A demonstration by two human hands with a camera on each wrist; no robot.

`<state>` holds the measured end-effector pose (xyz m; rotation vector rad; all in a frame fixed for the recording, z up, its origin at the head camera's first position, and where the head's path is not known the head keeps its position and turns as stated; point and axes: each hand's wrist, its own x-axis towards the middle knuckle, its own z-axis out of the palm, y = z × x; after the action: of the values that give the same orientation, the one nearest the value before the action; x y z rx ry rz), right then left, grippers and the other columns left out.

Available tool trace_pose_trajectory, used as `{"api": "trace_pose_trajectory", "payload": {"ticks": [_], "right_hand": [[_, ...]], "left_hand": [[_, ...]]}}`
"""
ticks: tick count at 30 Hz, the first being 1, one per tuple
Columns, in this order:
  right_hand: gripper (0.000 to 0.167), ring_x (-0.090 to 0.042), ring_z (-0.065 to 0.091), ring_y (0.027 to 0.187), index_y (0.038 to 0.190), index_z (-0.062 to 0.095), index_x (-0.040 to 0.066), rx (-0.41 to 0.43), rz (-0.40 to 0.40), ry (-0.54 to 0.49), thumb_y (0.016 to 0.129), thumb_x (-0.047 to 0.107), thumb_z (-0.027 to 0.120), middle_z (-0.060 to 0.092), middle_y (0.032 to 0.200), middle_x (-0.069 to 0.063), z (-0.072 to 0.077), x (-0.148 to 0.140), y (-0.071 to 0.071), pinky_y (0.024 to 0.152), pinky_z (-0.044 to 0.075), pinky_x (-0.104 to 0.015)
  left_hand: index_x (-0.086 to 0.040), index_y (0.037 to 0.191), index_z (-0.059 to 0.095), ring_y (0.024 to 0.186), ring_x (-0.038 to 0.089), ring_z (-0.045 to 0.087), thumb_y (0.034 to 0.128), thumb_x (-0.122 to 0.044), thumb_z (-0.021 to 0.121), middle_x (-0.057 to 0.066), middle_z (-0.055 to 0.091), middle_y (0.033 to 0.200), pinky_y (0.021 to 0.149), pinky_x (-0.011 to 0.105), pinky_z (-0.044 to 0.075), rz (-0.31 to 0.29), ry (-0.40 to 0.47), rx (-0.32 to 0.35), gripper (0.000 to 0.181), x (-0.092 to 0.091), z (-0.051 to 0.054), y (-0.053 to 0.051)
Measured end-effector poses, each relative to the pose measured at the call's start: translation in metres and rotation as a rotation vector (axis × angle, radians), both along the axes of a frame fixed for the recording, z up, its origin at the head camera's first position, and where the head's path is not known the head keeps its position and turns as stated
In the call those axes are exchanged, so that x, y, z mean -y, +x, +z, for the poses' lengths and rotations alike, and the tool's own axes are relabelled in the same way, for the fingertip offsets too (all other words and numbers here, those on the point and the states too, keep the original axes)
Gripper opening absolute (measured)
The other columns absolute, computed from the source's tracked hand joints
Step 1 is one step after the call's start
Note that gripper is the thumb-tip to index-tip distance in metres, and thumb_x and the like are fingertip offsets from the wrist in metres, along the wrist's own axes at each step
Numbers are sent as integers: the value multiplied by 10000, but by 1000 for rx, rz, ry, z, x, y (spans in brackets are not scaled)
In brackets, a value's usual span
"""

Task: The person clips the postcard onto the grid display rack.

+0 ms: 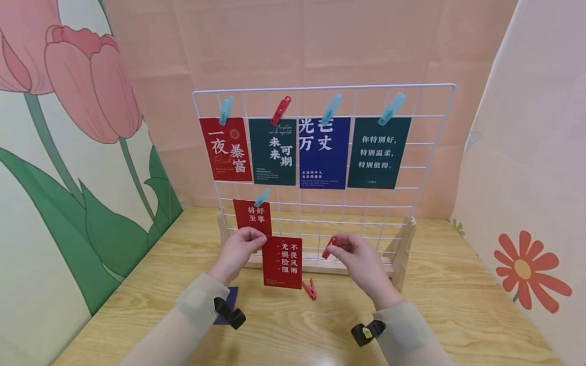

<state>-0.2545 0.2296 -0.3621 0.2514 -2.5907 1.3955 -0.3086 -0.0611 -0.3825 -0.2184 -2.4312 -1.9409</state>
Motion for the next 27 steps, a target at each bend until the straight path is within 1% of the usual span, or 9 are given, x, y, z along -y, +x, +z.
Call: {"api": "trace_pose_trajectory", "payload": {"ticks": [3,6,10,13,16,20,24,27], "right_hand": [[429,-219,598,967,1209,609,93,-22,-19,-14,927,416,618,648,1060,-51,4,2,-2,846,489,-356],[421,-237,592,969,1218,610,96,-40,-33,-27,933,407,612,647,1062,-51,9,3,-4,824,494,-316],[452,-252,580,962,1227,610,93,-52,-46,-36,932,436,600,646,1062,-52,12,6,-6,826,483,-335],[485,-242,569,951,1213,613,90,-59,-55,-52,925,479,588,647,1061,-63,14,8,-8,827,463,-361],[481,-228,562,932,1182,623,100,-71,-68,-76,916,500,589,652,1055,-70,15,10,-11,799,461,-348],[464,-234,552,928,1162,631,111,-91,-86,-106,916,502,587,648,1057,-71,18,14,-15,765,460,-326],[477,-233,548,953,1170,628,116,-104,-98,-146,913,515,582,640,1069,-48,21,17,-18,801,447,-344],[479,-221,548,967,1186,620,120,-113,-103,-179,916,513,576,635,1083,-35,23,20,-19,838,450,-348]], "left_hand": [[-151,975,648,924,211,566,919,-277,662,19,637,961,829,377,464,-3,-1,2,138,-5,4,-3],[-144,978,652,912,212,565,922,-265,661,23,635,952,823,370,465,-8,2,-26,133,-9,8,-5],[-137,971,663,889,213,568,923,-253,661,27,634,936,798,361,473,-2,-3,-60,126,-14,12,-8],[-166,970,668,900,210,567,922,-269,662,7,635,950,796,363,475,11,-13,-50,114,-17,14,-11],[-186,977,666,916,212,561,921,-286,661,-3,632,967,801,361,476,21,-12,-39,115,-21,17,-14],[-178,981,669,904,218,550,915,-285,669,8,624,961,776,346,477,40,3,-49,126,-25,21,-18],[-170,966,670,892,217,542,913,-279,673,13,618,945,749,339,473,57,9,-63,121,-29,24,-21],[-168,960,670,899,220,539,915,-273,671,12,618,940,758,346,468,67,12,-70,114,-31,26,-22]]}}
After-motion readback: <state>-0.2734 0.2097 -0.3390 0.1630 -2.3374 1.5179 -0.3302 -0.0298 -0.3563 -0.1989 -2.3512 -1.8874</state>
